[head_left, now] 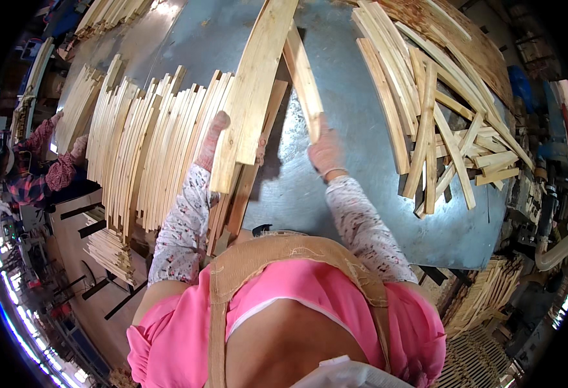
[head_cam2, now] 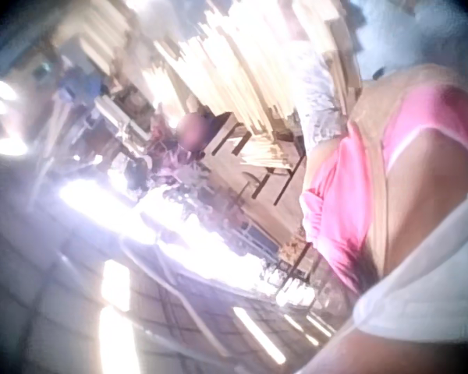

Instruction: The person repeatedly picks up thin wooden strips from a metal table and stacks them into neat piles. The person handles the strips by hand, aligning them and moving them between different stacks on the table.

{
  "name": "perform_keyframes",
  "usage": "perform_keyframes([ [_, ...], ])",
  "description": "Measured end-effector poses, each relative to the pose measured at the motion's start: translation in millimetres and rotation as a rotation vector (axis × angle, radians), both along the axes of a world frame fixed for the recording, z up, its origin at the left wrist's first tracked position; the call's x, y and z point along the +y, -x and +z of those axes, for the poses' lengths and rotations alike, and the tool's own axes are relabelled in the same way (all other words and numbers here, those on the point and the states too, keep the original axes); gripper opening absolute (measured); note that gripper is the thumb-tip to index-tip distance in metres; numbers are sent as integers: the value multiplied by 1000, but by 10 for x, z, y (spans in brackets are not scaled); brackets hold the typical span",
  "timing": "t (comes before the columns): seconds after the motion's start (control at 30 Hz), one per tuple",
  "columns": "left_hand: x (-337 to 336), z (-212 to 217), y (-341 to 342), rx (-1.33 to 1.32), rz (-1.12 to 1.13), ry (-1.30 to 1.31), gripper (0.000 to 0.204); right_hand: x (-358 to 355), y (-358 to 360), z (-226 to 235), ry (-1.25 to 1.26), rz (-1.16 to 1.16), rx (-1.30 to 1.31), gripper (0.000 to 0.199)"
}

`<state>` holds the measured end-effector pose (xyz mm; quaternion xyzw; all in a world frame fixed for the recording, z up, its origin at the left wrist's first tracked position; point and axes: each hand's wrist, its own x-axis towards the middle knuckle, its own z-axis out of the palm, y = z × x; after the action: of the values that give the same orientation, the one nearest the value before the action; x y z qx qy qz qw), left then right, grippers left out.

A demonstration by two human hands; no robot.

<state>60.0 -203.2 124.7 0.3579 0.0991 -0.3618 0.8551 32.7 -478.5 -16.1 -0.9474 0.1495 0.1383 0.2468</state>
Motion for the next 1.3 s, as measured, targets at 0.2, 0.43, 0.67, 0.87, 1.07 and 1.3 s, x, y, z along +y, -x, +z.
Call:
perform_keyframes([
  [0.2,-169,-842,822,169,-207,-253,77,-789,360,469,-375,-73,50,106],
  [0.43,-498,-1451,1585,356,-97,230,51,-919,1213,-169,-1282,-432,233,88],
  [0.67,-541,-1414,1618,-154,-344,-856,77,267,1489,-363,-1228,-363,-22,88],
  [0.87,-115,-1193,1563,-452,-231,-1364,82,358,1676,-11,-1164,-366,75,91],
  [1.07,258,-954,1761,-567,-260,-1466,68,1033,1980,100,-857,-263,119,96],
  [1.3,1785,-213,1771,-641,-675,-2037,71,2087,1780,348,-290,185,326,124],
])
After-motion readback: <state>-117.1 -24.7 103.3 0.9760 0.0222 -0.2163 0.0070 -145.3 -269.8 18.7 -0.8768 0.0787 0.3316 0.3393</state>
